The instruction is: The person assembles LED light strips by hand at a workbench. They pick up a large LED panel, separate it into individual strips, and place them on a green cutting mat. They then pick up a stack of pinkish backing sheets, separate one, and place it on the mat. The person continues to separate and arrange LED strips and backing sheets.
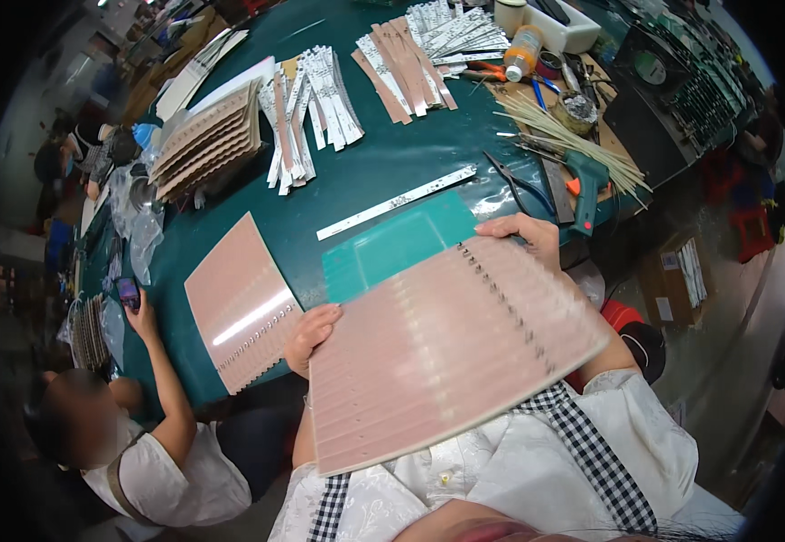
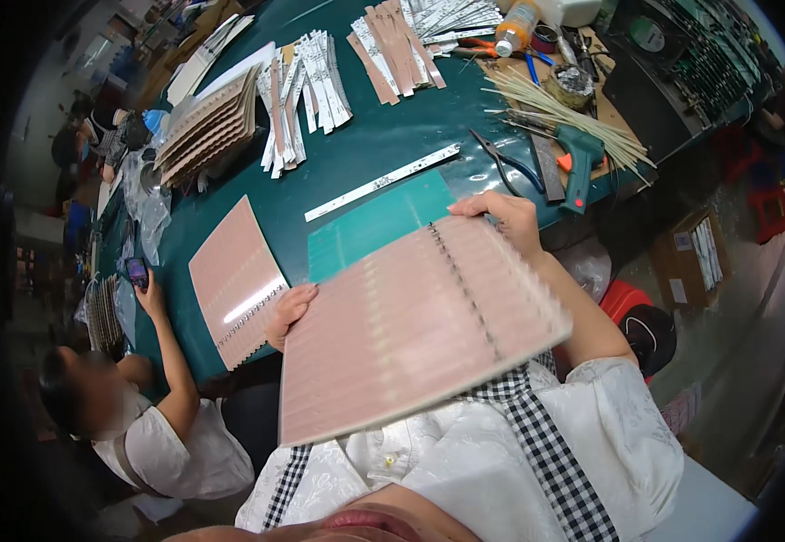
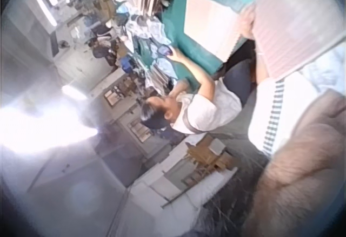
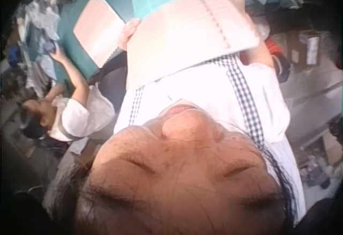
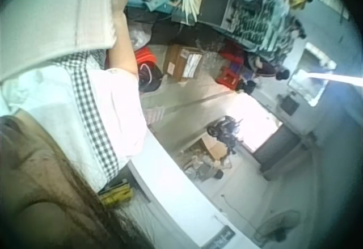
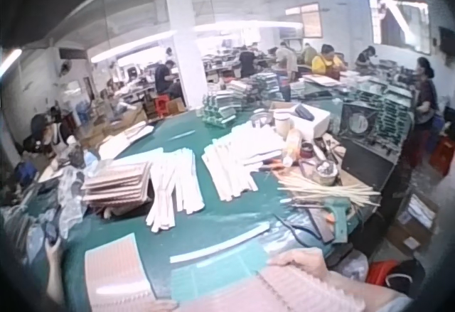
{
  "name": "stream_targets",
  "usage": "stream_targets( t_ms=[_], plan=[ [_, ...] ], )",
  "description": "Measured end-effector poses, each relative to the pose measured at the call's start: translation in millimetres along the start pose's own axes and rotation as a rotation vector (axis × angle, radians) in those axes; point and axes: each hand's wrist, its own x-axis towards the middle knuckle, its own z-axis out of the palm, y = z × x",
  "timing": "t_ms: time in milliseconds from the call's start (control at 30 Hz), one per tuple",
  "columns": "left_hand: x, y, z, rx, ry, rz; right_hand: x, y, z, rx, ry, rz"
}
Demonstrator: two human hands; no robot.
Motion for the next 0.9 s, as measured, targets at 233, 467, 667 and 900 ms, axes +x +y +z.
stream_targets(
  t_ms=[233,467,667,900],
  plan=[
    [17,17,27,-0.162,0.365,-0.333,8,-8,1,0.162,0.011,0.537],
    [102,-30,8,-0.080,0.287,-0.836,98,35,-2,-0.028,-0.298,0.621],
    [111,-74,28,-0.103,0.242,-0.858,95,115,11,-0.280,-0.286,0.598],
    [111,-38,12,-0.303,0.218,-0.890,91,63,-13,0.065,-0.213,0.626]
  ],
)
